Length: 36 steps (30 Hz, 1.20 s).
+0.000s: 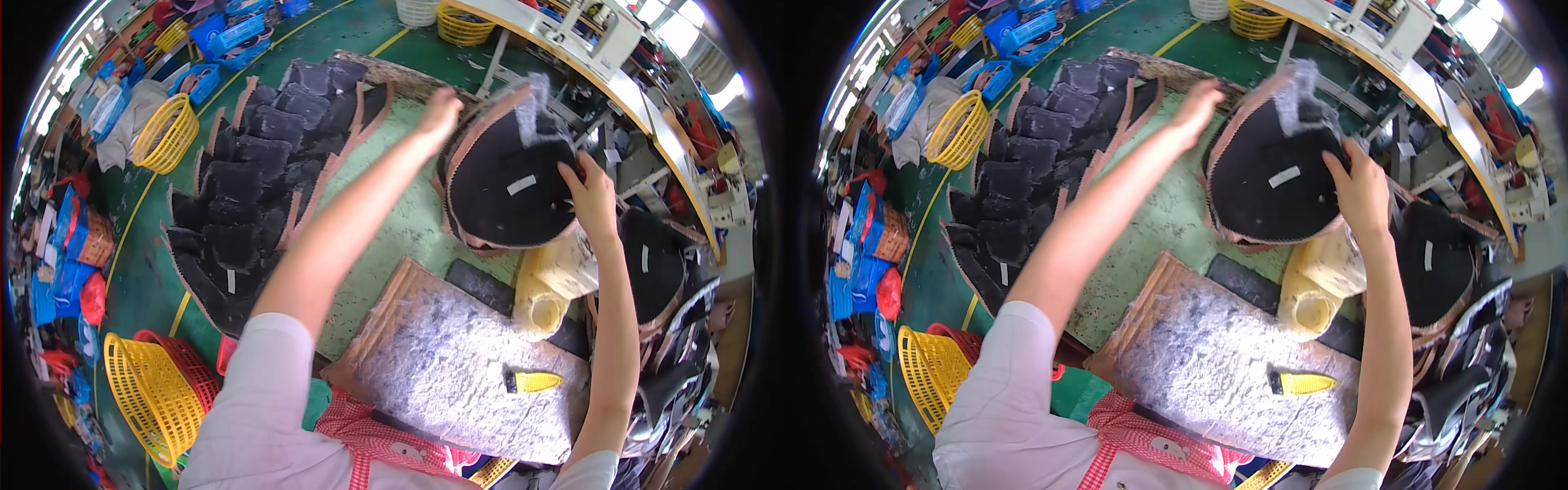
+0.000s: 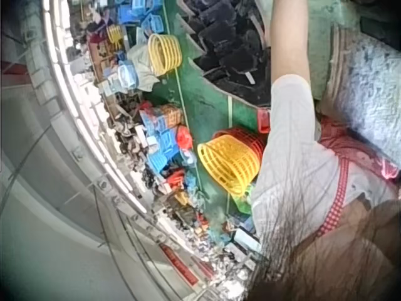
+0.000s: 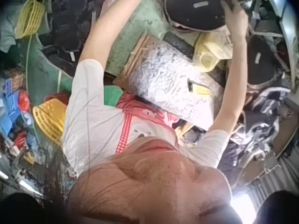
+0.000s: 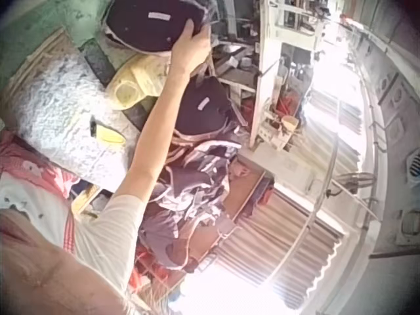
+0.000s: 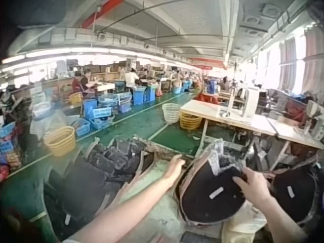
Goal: The person repeatedly takes shoe upper components from a pile, applies adhesive across their surfaces using a hand applicator, and places the glued pieces onto the workbench.
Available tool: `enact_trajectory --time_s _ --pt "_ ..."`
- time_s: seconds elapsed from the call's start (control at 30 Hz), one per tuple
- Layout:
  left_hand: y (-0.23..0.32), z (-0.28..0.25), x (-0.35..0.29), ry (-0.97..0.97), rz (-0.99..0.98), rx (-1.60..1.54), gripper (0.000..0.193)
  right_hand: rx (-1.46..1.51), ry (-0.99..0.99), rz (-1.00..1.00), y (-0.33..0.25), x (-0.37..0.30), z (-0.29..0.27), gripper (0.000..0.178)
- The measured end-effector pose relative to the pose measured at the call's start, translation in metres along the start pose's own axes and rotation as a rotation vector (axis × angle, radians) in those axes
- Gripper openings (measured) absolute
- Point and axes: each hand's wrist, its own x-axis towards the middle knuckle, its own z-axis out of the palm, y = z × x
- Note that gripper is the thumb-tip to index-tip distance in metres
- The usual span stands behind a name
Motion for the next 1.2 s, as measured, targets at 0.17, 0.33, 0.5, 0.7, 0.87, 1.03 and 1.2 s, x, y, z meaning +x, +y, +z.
enact_trajectory --time_s 0.17,0.33,0.5,0.7,0.87,1.03,1.2 --pt "0.086 -0.023 -0.071 -0.041 0.974 0.582 0.060 0.465 0.114 -0.470 -0.040 -0.019 -0.020 0.025" --pt "0.185 -0.038 -0.133 -0.062 1.507 0.864 0.025 0.830 0.059 -0.307 -0.088 -0.078 -0.057 0.022" --pt "0.212 -0.091 -0.199 -0.909 0.432 0.856 0.025 0.983 -0.597 -0.172 -0.055 -0.186 -0.096 0.030" --pt "0.100 -0.033 -0.239 -1.362 0.062 0.557 0.028 0.408 -0.525 0.259 0.040 -0.276 -0.087 0.028" --pt "0.049 0.018 -0.266 -0.802 0.913 0.927 0.033 -0.070 -0.364 0.058 0.087 -0.323 -0.071 0.035" --pt "0.063 0.019 -0.338 -0.751 0.661 0.821 0.043 0.879 -0.260 0.347 0.085 -0.336 -0.066 0.013" --pt "0.035 0.022 -0.369 -0.680 0.623 0.868 0.053 0.668 -0.308 0.217 0.051 -0.314 -0.058 0.013"
